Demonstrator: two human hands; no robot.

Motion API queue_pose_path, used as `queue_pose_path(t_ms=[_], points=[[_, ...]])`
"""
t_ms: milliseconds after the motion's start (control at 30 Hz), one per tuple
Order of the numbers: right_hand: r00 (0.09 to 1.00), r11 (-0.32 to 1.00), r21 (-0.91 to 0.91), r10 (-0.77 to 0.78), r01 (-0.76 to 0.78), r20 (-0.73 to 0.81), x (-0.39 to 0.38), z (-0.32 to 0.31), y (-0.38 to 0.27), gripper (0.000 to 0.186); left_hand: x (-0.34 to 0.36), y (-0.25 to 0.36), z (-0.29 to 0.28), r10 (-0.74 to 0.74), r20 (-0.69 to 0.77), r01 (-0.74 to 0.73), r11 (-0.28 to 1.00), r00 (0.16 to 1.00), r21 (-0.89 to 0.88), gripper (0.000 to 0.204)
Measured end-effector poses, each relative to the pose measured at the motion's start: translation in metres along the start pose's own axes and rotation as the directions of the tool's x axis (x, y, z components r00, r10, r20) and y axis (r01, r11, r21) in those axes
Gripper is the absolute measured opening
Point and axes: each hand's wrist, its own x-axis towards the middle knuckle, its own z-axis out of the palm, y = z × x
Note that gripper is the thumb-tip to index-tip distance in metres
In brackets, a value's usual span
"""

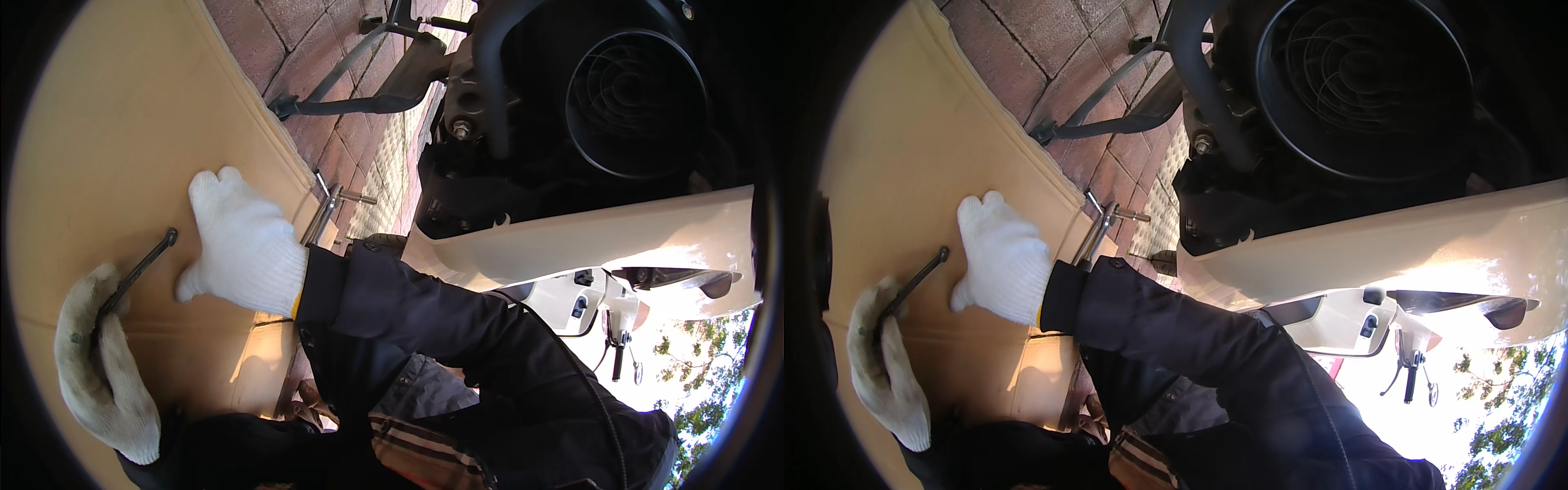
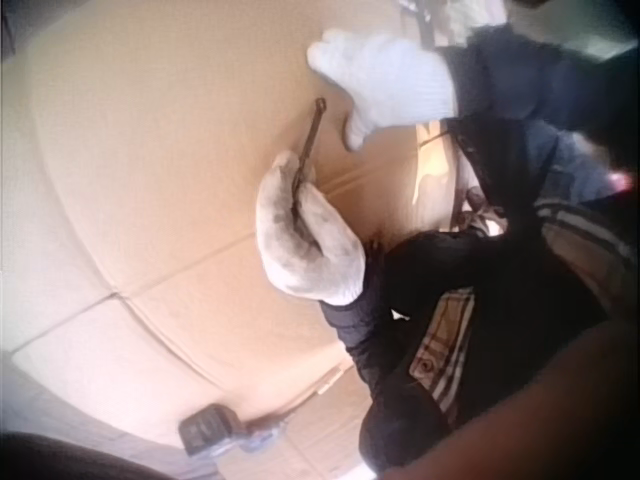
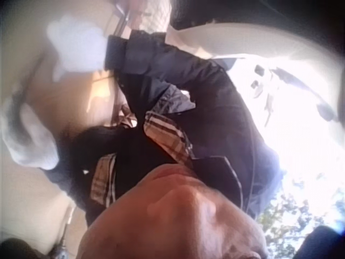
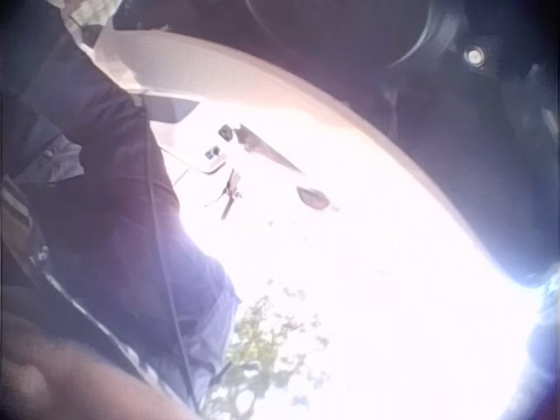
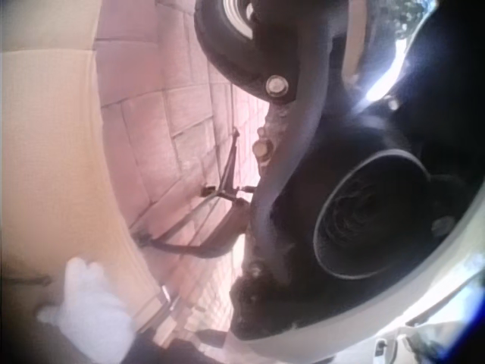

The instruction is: The person sits on a cardboard sheet and uses a wrench to tighten a bolt under the scooter. They then stand, put a phone into their pocket, and move the cardboard sheet.

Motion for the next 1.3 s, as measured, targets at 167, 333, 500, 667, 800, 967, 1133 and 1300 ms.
queue_pose_path(t_ms=[167, 333, 500, 667, 800, 967, 1133, 1300], points=[[0.997, 0.999, 0.022, -0.034, 0.036, -0.069, -0.003, 0.005, 0.002, 0.088, 0.0, 0.0, 0.003, -0.034, -0.039, 0.032, 0.998, 0.999, -0.048, 0.04], [0.991, 0.997, -0.016, -0.075, 0.073, -0.114, -0.004, 0.006, 0.003, 0.089, 0.002, 0.004, 0.0, -0.053, -0.002, 0.053, 0.998, 0.999, -0.018, 0.037], [0.996, 0.998, 0.027, -0.046, 0.048, -0.071, -0.004, 0.005, 0.003, 0.088, 0.001, 0.006, -0.004, -0.065, 0.048, 0.065, 0.998, 0.997, 0.007, 0.037], [0.998, 0.999, 0.019, -0.025, 0.026, -0.055, -0.003, 0.005, 0.002, 0.086, -0.001, 0.006, -0.003, -0.076, 0.031, 0.076, 0.997, 0.997, -0.018, 0.039], [0.997, 1.0, -0.004, -0.031, 0.031, -0.074, -0.002, 0.004, 0.0, 0.086, -0.001, 0.008, -0.003, -0.062, 0.047, 0.063, 0.998, 0.997, -0.016, 0.039], [0.999, 1.0, -0.023, 0.005, -0.006, -0.041, -0.001, 0.003, -0.002, 0.085, 0.0, 0.01, -0.005, -0.011, 0.078, 0.014, 0.999, 0.997, -0.035, 0.039], [0.999, 0.999, -0.039, 0.025, -0.027, -0.035, -0.001, 0.002, -0.004, 0.085, 0.001, 0.011, -0.009, -0.015, 0.093, 0.014, 1.0, 0.996, 0.012, 0.039], [0.999, 0.999, -0.023, 0.033, -0.033, 0.002, 0.0, -0.001, -0.005, 0.087, 0.001, 0.01, -0.008, -0.003, 0.089, 0.001, 1.0, 0.996, 0.025, 0.039]])
